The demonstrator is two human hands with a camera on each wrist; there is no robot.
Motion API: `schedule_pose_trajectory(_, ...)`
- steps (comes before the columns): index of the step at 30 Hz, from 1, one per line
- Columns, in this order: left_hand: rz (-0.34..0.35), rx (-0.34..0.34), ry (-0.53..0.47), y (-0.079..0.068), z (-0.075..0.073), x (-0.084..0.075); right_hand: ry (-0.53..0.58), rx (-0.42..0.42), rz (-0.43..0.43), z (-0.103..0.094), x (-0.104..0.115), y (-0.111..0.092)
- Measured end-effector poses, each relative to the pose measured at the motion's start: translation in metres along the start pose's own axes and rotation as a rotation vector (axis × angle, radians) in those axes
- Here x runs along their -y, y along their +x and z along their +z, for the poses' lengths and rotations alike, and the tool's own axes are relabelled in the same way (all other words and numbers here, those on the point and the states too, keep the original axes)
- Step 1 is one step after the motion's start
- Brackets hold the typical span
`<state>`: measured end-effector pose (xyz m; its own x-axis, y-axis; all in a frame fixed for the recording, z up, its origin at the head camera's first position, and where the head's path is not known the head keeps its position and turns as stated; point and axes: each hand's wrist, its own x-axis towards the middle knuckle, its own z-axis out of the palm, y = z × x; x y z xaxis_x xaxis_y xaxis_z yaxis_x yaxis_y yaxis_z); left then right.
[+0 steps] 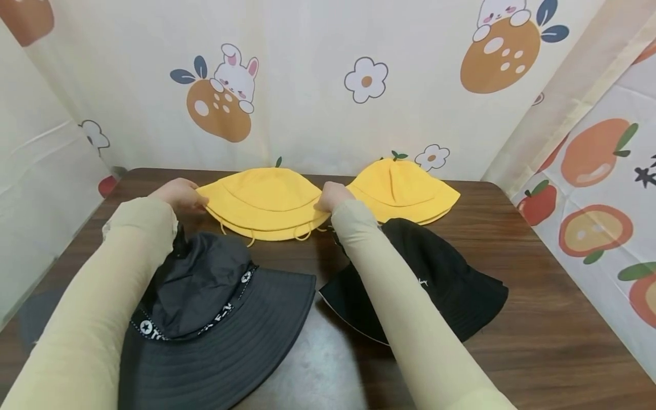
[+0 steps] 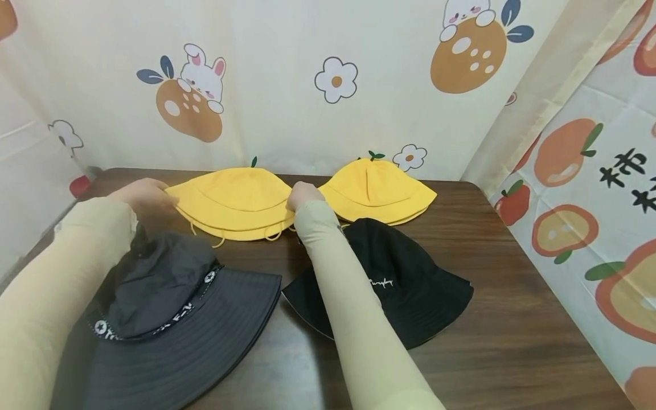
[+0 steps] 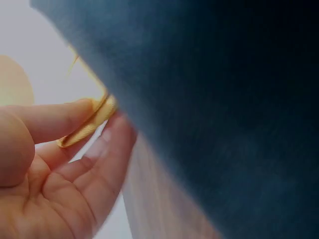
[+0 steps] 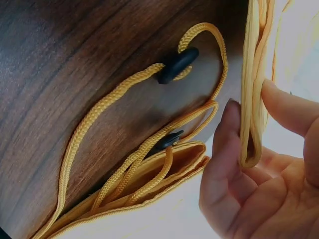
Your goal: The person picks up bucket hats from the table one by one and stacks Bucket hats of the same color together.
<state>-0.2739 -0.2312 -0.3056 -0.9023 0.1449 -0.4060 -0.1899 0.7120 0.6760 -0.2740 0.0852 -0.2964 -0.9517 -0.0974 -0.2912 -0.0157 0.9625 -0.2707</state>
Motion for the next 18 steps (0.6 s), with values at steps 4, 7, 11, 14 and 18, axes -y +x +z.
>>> schedule_pose_trajectory(4,-0.054,0.027,-0.012,-0.0011,0.0029,0.0031,0.0,-0.011,0.005,0.0038,-0.0006,0.0009)
schedule_pose_trajectory(7,-0.095,0.022,-0.01,-0.0021,0.0058,0.0073,0.007,0.005,0.007,0.0066,-0.0004,-0.0017)
schedule_pose_trajectory(11,-0.11,0.0,0.005,-0.0029,0.0086,0.0104,0.003,0.008,0.009,0.0099,-0.0007,-0.0058)
schedule_pose_trajectory(14,-0.115,0.0,0.021,-0.0044,0.0087,0.0104,0.0,0.001,0.011,0.0108,-0.0003,-0.0073)
schedule_pose_trajectory(18,-0.099,0.002,0.111,-0.0084,0.004,0.0073,-0.038,-0.008,0.022,0.0068,0.0015,-0.0043)
